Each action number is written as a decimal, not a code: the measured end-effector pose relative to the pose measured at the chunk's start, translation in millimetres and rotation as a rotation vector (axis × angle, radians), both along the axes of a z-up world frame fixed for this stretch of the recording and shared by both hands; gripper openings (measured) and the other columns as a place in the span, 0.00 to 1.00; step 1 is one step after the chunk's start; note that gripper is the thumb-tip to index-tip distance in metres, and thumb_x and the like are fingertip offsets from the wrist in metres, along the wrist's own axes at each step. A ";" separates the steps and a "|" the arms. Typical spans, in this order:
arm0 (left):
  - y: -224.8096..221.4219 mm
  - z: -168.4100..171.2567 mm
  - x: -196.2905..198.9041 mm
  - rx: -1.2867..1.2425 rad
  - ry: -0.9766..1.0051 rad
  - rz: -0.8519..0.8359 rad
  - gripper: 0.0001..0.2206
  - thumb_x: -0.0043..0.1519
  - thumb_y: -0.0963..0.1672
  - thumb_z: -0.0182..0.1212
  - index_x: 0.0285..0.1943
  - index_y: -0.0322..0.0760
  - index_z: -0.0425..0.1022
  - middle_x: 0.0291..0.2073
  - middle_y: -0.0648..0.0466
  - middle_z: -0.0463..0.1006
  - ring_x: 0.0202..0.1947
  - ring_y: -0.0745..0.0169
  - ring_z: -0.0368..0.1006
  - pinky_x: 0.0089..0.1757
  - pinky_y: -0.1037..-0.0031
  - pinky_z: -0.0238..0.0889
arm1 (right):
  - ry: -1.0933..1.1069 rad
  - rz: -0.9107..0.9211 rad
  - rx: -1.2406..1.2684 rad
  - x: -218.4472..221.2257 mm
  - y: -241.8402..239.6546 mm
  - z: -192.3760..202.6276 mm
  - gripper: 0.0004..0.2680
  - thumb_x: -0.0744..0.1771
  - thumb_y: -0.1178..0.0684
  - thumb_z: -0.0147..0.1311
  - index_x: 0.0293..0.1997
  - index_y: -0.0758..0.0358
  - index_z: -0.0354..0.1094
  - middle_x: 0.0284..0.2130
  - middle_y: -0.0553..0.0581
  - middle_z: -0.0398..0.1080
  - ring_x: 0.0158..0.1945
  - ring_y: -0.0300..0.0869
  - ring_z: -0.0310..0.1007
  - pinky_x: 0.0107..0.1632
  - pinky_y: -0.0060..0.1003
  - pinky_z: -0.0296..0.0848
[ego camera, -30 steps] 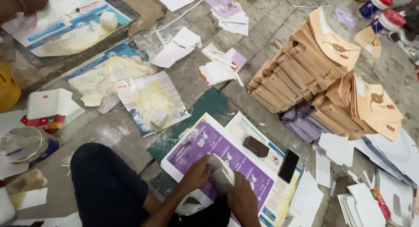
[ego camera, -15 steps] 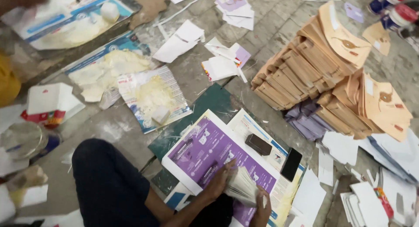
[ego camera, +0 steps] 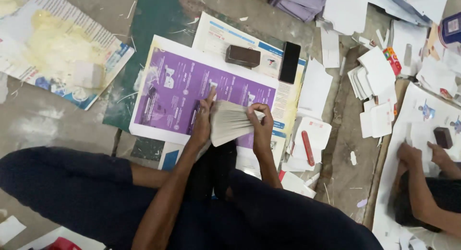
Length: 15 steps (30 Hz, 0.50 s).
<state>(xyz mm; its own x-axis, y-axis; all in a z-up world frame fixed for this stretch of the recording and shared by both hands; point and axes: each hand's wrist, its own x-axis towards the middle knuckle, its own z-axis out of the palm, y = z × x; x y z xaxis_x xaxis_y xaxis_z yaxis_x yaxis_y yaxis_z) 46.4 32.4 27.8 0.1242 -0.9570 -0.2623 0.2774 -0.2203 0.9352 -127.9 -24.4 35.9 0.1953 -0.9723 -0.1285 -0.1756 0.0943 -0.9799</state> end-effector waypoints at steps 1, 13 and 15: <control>-4.1 0.1 0.3 -0.041 -0.016 0.034 0.41 0.62 0.64 0.13 0.82 0.48 0.40 0.80 0.42 0.42 0.76 0.41 0.47 0.68 0.50 0.43 | -0.140 0.014 -0.004 0.9 1.7 2.9 0.08 0.71 0.50 0.53 0.49 0.65 0.67 0.45 0.55 0.70 0.51 0.38 0.66 0.57 0.34 0.66; 4.3 -43.9 6.2 0.049 -0.099 0.072 0.42 0.67 0.65 0.15 0.81 0.46 0.59 0.61 0.31 0.66 0.63 0.34 0.63 0.65 0.52 0.55 | -0.158 0.021 0.113 -3.0 7.2 -16.4 0.07 0.70 0.51 0.57 0.43 0.62 0.64 0.39 0.57 0.73 0.45 0.43 0.73 0.54 0.42 0.73; -18.8 -45.6 12.6 0.030 -0.153 0.034 0.44 0.67 0.65 0.15 0.79 0.46 0.66 0.53 0.26 0.68 0.55 0.30 0.66 0.60 0.53 0.63 | -0.100 -0.032 -0.001 -4.8 -6.9 -27.4 0.09 0.72 0.53 0.61 0.42 0.66 0.64 0.38 0.58 0.69 0.44 0.45 0.69 0.54 0.44 0.71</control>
<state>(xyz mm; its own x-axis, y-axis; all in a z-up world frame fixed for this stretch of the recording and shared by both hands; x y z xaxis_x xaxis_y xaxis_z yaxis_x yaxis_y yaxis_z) 59.0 13.6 -17.8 0.1969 -0.9436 -0.2661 0.1400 -0.2416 0.9602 -132.7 -31.3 8.5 0.1763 -0.9783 -0.1088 -0.0740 0.0970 -0.9925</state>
